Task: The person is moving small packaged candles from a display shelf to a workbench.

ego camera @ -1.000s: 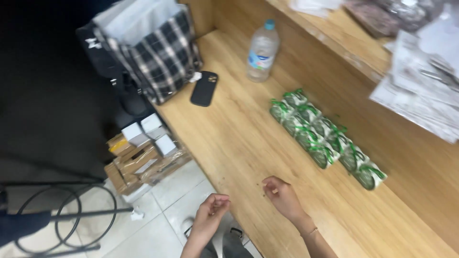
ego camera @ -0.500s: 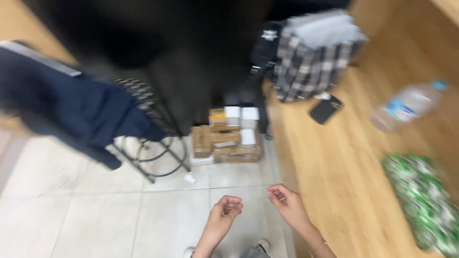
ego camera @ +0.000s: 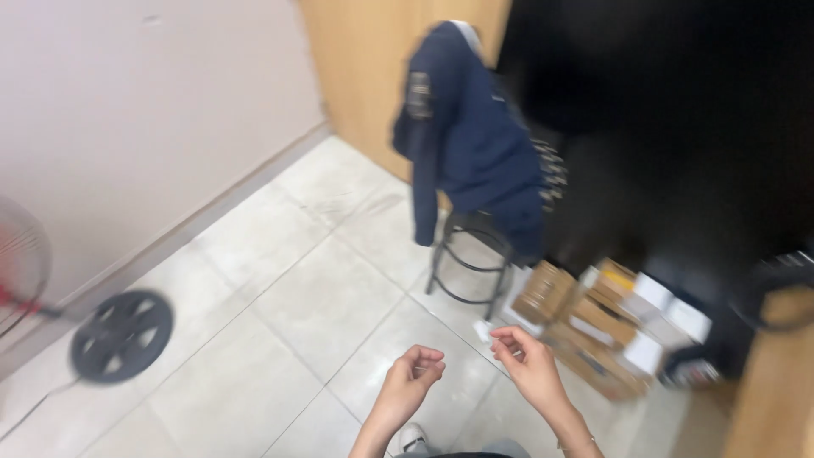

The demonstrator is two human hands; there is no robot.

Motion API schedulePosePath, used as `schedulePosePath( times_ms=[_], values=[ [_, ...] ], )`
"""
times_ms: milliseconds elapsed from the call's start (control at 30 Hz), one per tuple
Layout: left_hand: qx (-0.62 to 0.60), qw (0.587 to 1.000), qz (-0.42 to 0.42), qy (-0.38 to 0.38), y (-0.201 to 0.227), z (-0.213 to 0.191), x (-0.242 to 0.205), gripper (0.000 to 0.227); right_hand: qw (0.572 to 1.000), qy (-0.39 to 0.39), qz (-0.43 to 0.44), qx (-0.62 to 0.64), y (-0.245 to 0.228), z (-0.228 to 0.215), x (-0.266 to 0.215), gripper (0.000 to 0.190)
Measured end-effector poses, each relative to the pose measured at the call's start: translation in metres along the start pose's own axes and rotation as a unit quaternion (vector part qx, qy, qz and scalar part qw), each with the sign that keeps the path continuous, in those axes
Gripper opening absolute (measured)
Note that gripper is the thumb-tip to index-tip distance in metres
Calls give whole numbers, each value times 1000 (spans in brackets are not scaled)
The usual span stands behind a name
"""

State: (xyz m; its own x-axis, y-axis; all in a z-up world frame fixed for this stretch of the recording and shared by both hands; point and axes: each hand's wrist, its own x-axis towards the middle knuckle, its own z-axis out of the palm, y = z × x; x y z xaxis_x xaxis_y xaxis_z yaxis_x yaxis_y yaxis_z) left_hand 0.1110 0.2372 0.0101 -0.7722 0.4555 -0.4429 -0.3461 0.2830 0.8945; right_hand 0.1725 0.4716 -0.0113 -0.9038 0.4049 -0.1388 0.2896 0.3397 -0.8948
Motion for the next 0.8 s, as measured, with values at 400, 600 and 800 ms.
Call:
schedulePosePath(
  times_ms=[400, 600, 800],
  values=[
    [-159, 938, -51, 303, -54, -145, -16, 30, 948, -291, -113, -64, -103, 187, 133, 19],
    [-218, 885, -47, 409, -59, -214, 9, 29, 897, -396, -178, -82, -160, 293, 198, 18],
    [-257, 819, -53, 511, -26, -283, 27, 27, 827, -491, -226, -157, -251, 395, 239, 19]
  ],
)
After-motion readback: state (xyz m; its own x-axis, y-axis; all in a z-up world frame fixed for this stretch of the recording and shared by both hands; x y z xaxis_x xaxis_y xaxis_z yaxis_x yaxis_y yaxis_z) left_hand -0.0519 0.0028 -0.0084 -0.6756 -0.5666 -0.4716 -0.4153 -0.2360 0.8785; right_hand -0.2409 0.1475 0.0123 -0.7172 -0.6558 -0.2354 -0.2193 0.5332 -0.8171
